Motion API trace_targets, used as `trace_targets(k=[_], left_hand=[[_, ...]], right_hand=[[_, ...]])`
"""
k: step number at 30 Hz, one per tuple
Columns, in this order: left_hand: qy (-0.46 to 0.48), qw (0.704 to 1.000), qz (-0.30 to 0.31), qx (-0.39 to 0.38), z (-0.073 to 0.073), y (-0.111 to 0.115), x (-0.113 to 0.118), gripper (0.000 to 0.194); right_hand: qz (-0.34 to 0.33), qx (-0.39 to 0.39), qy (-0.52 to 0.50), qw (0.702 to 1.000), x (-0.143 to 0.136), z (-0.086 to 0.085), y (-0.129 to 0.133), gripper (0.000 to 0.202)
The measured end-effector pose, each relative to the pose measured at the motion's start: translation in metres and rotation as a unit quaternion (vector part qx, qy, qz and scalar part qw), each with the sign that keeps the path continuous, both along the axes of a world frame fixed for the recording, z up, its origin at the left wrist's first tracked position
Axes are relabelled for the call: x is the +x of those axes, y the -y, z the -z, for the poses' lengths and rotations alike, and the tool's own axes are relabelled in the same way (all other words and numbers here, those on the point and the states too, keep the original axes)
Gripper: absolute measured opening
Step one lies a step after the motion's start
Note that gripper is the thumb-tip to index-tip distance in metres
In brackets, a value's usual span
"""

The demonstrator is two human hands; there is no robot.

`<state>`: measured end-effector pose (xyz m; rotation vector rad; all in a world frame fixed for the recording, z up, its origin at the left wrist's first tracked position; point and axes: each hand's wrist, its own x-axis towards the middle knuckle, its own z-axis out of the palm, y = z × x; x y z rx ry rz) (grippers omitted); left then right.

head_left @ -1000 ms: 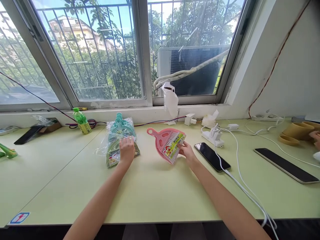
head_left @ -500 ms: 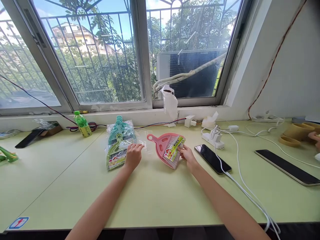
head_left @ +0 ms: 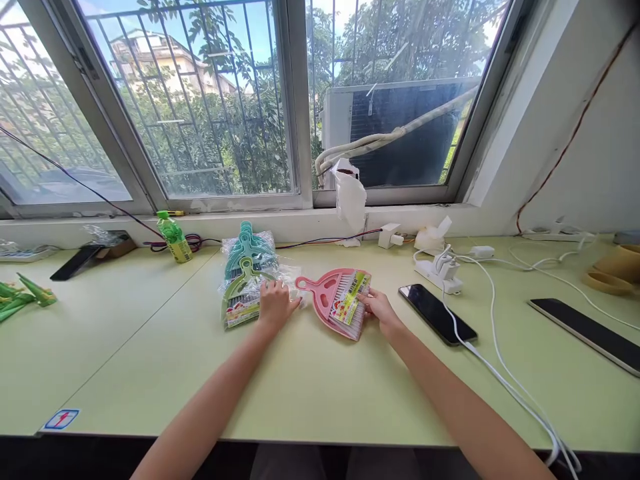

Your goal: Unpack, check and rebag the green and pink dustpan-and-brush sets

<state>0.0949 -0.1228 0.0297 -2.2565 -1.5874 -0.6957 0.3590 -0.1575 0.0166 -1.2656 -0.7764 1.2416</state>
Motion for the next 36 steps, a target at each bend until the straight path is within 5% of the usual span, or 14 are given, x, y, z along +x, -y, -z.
trace_targets(k=[5, 16, 27, 31, 36], left_hand=[[-0.009, 1.0, 0.009, 0.004, 0.001, 0.003, 0.003, 0.015], [0.067, 0.997, -0.005, 0.041, -0.007, 0.003, 0.0, 0.035], [0.244, 0.96, 0.132, 0.03, -0.01, 0.013, 0.011, 0.03], [0.258, 0.958, 0.12, 0.046, -0.013, 0.021, 0.017, 0.031], [0.408, 0.905, -0.001, 0.124, -0.018, 0.026, 0.022, 0.098]], right_hand=[[0.001, -0.005, 0.014, 1.0, 0.006, 0.006, -0.004, 0.023], [-0.003, -0.006, -0.004, 1.0, 0.006, 0.006, -0.004, 0.022], [-0.017, 0.046, -0.033, 0.998, 0.0, -0.003, -0.003, 0.029], [-0.014, 0.058, -0.055, 0.997, -0.004, -0.007, 0.0, 0.038], [-0.012, 0.097, -0.084, 0.992, -0.011, -0.006, 0.004, 0.046]])
